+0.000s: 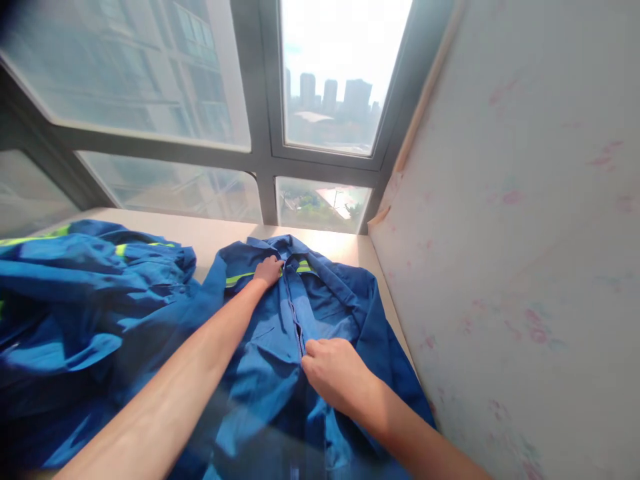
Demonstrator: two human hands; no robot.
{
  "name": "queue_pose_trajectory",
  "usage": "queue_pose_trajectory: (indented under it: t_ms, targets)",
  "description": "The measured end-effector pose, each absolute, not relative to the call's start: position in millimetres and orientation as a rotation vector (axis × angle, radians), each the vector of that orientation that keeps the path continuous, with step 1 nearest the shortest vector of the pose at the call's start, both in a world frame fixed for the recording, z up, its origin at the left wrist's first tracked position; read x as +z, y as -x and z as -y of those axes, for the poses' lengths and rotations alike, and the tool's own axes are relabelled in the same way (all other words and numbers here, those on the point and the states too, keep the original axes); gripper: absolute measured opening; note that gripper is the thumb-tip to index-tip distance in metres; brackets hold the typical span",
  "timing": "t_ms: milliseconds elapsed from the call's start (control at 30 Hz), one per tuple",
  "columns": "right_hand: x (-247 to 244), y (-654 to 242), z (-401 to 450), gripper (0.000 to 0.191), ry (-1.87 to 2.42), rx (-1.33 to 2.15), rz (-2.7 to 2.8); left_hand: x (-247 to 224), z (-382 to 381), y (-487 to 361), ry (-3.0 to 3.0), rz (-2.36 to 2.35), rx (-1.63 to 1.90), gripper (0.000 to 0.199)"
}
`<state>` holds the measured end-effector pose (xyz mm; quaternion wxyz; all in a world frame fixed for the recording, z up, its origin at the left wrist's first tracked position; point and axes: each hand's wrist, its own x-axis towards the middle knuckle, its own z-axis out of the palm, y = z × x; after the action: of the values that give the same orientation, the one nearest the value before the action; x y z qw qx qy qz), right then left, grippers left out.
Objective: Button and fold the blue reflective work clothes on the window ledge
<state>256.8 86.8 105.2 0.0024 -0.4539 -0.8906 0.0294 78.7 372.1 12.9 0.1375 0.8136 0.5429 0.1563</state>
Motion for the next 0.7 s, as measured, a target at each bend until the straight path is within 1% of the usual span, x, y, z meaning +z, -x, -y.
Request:
queue_pose_trajectory:
  t_ms: [100, 200, 300, 400, 467, 567, 700]
  targets:
    - [106, -262, -87, 0.024, 1.552, 0.119, 2.598, 37, -353, -73, -2.39, -1.428, 0.467, 0.031]
    - [96, -260, -93, 0.021, 1.605, 0.217, 2.428, 53, -307, -67, -2.434, -1.212, 0.464, 0.032]
    - [84, -258, -98, 0.018, 1.615, 0.295, 2.293, 62, -244, -58, -2.359, -0.787, 0.394, 0.028]
    - [75, -259, -98, 0.017, 1.557, 0.38, 2.237, 69, -191, -50, -2.243, -0.428, 0.385, 0.036]
    - [72, -260, -95, 0.017, 1.523, 0.421, 2.226, 71, -171, -48, -2.241, -0.406, 0.43, 0.033]
    - [73, -262, -89, 0.019, 1.567, 0.417, 2.186, 70, -162, -49, -2.289, -0.475, 0.452, 0.022]
    - [79, -262, -79, 0.019, 1.663, 0.344, 2.143, 62, -165, -55, -2.436, -0.589, 0.371, 0.022]
